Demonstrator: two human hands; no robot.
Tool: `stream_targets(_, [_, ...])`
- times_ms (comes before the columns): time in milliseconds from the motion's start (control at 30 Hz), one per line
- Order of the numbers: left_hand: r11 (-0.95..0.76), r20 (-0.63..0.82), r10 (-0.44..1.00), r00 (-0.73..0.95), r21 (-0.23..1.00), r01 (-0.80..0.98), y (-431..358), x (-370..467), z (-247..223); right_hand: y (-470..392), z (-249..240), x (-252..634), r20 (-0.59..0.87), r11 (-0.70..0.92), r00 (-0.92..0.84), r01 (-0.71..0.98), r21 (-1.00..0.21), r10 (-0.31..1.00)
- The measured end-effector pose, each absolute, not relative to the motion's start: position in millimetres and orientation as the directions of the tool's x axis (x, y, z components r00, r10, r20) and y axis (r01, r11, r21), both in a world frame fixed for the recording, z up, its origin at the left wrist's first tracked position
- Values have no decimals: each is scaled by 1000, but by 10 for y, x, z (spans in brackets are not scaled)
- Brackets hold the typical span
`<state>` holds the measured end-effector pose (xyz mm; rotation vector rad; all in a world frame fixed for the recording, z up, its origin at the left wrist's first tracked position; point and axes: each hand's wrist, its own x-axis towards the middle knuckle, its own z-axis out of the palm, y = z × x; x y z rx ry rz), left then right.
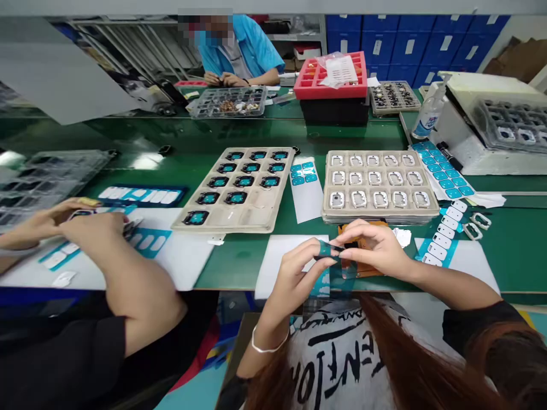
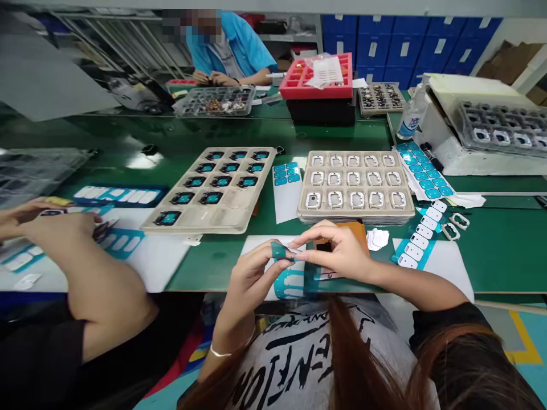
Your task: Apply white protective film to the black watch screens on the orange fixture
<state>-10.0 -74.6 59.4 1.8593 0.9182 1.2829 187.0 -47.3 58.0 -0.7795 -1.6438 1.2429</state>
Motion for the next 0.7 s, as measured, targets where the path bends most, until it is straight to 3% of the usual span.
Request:
stream_targets(100, [-510,446,848,287,834,211,-706,-131,560,-361,590,1908,189,148,-302,-153,-977,935])
stream_targets(200, [-435,376,894,244,858,273,-638,-218,497,-223,654,2047,171,133,-237,-167,-977,956])
stream_targets(267, [-348,306,936,176,881,321,-561,-307,426,-144,702,2191,175,159,-250,-84,-984,952])
stream_targets(367, [-217,237,971,12,868,446,-393,-444,283,-69,726,2395,121,234,-434,218,-948,893])
stream_targets(500, [-72,279,947,-157,663,746,-172,-533,103,-32,642,2485,5,470,-666,521,-712,746])
stream_targets(600, [-35,315,941,-127,462,886,-98,-525,39,-11,570,2447,23,607,-719,568,-556,695])
stream_targets(700, [-77,339,940,-44,333,940,-93,-491,25,15,538,2419,34,682,-767,549,-483,641])
